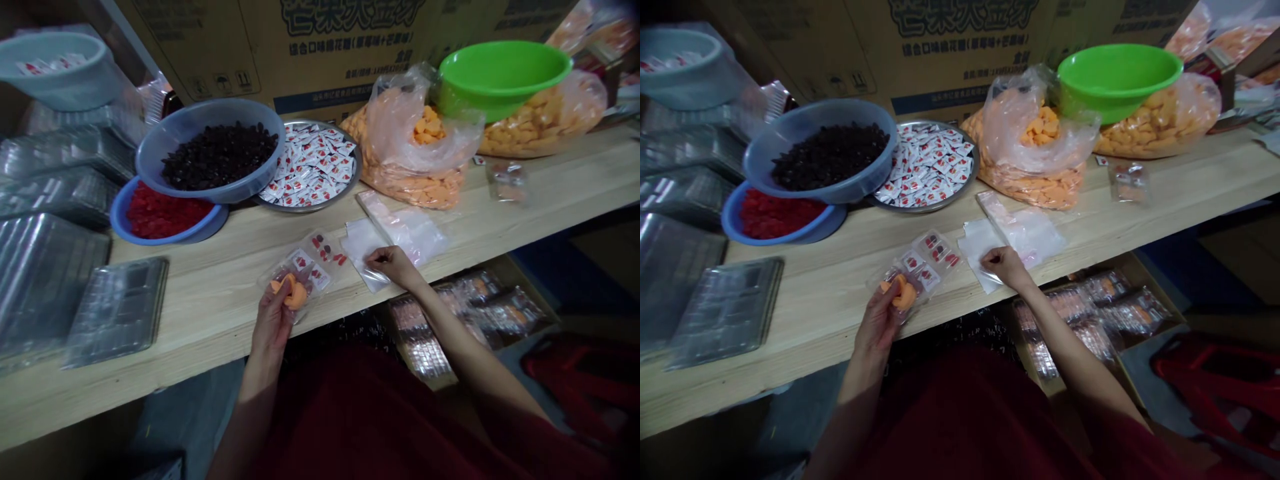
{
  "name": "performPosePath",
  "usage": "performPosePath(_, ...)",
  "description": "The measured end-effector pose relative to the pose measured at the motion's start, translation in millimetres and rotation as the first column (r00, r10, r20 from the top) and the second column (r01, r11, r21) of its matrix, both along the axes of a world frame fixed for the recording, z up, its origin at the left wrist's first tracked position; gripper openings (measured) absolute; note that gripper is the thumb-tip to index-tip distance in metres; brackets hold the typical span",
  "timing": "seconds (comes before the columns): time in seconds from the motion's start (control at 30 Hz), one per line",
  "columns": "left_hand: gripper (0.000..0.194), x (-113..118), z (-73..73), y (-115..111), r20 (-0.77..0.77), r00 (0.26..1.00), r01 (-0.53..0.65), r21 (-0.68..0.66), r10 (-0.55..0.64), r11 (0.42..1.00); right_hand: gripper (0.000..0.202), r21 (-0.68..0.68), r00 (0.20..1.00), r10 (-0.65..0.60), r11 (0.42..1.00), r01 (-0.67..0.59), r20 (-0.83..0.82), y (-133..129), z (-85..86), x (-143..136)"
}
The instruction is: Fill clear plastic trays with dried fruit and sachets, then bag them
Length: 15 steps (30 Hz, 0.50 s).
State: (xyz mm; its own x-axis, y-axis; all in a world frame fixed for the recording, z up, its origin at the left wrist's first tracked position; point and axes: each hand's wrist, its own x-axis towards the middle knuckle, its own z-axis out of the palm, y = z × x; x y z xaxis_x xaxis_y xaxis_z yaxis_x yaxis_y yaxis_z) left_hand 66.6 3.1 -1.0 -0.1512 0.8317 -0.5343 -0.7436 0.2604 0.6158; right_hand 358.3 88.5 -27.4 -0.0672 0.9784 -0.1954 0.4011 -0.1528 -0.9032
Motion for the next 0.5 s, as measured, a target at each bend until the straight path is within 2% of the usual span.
performPosePath(0.23,0.041,34,-3.3,4,-0.088,0.995,0.06,0.107,-0.051,0.992,0.026,0.052,0.993,-0.108,0.992,0.111,-0.053,-8,-4.4,-8)
performPosePath(0.43,0.046,45,-4.4,-13,-0.207,0.978,0.057,0.082,-0.039,0.995,0.023,0.133,0.944,-0.31,0.937,0.323,-0.109,-24,-0.3,-12)
performPosePath(0.5,0.046,48,-3.4,-19,-0.228,0.972,0.075,0.077,-0.056,0.994,0.019,0.197,0.949,-0.311,0.928,0.316,-0.055,-27,2.9,-17)
